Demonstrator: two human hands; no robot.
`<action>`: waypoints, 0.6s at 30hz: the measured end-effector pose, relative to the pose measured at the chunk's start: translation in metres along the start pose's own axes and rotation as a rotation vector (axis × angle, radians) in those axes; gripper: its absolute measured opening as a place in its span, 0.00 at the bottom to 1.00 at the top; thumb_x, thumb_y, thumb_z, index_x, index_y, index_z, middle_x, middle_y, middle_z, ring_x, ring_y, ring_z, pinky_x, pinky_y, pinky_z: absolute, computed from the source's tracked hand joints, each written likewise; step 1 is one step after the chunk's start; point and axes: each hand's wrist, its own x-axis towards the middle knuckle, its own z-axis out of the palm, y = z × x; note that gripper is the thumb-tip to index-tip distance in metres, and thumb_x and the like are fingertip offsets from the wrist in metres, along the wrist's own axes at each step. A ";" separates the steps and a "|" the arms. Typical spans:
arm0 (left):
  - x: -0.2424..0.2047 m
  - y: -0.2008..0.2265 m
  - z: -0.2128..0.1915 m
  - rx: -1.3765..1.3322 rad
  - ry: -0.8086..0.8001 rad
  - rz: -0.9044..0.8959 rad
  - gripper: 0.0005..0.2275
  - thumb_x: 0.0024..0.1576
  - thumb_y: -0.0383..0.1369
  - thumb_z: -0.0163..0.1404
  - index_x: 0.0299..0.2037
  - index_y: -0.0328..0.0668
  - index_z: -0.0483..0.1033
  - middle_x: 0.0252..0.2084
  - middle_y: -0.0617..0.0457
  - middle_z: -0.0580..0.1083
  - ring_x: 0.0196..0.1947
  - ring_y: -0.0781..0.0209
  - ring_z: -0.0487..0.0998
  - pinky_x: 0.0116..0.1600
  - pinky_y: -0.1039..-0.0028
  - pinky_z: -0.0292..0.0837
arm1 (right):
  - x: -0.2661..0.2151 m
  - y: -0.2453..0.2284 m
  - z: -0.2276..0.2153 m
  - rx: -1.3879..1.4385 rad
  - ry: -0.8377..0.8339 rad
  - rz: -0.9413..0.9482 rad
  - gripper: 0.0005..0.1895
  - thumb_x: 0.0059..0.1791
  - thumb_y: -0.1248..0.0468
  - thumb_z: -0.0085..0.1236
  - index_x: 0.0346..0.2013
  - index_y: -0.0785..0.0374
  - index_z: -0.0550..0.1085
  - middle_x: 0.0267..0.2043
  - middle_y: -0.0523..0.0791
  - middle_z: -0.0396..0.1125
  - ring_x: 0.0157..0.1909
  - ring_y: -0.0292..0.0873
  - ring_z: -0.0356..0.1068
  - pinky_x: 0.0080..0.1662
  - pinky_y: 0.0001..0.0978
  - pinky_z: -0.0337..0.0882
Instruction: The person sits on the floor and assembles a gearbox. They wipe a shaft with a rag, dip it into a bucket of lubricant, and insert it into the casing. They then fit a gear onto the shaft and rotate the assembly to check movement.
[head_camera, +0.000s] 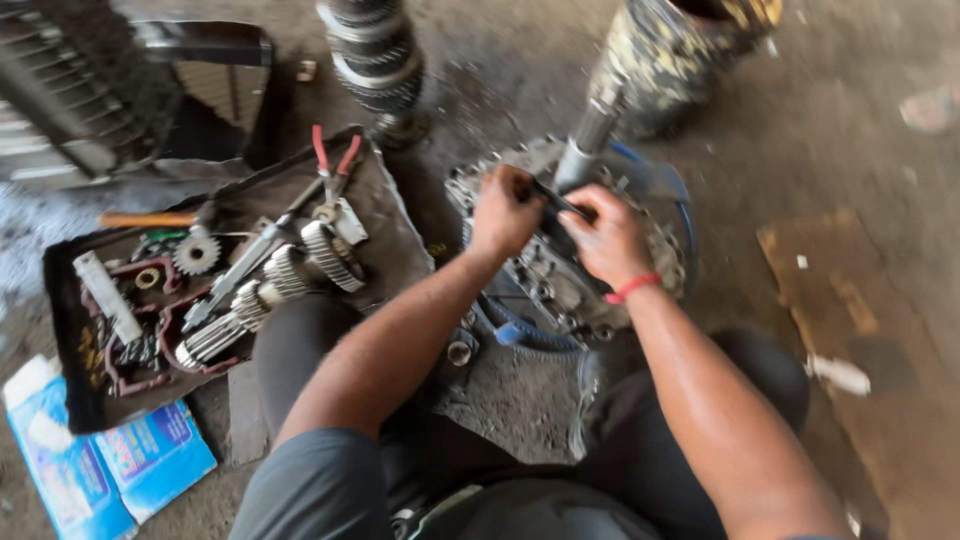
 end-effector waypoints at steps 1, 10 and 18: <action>-0.001 -0.003 0.002 -0.015 -0.015 0.002 0.18 0.47 0.32 0.63 0.45 0.39 0.72 0.45 0.44 0.73 0.47 0.49 0.77 0.53 0.63 0.73 | 0.000 -0.006 0.001 -0.012 0.007 0.023 0.11 0.47 0.68 0.67 0.44 0.62 0.77 0.43 0.45 0.77 0.45 0.38 0.77 0.47 0.31 0.74; -0.003 0.001 0.010 -0.077 0.006 0.057 0.20 0.47 0.28 0.63 0.48 0.36 0.69 0.47 0.44 0.73 0.48 0.52 0.78 0.55 0.65 0.74 | 0.000 -0.041 -0.002 -0.164 0.044 -0.064 0.14 0.43 0.70 0.67 0.42 0.61 0.76 0.42 0.47 0.76 0.45 0.46 0.78 0.46 0.37 0.76; -0.005 0.016 0.020 -0.171 -0.184 -0.107 0.21 0.49 0.26 0.61 0.51 0.39 0.66 0.51 0.47 0.73 0.54 0.55 0.77 0.55 0.65 0.75 | -0.009 -0.042 -0.016 -0.334 0.079 -0.070 0.14 0.41 0.70 0.69 0.39 0.57 0.77 0.39 0.45 0.74 0.41 0.48 0.76 0.40 0.40 0.74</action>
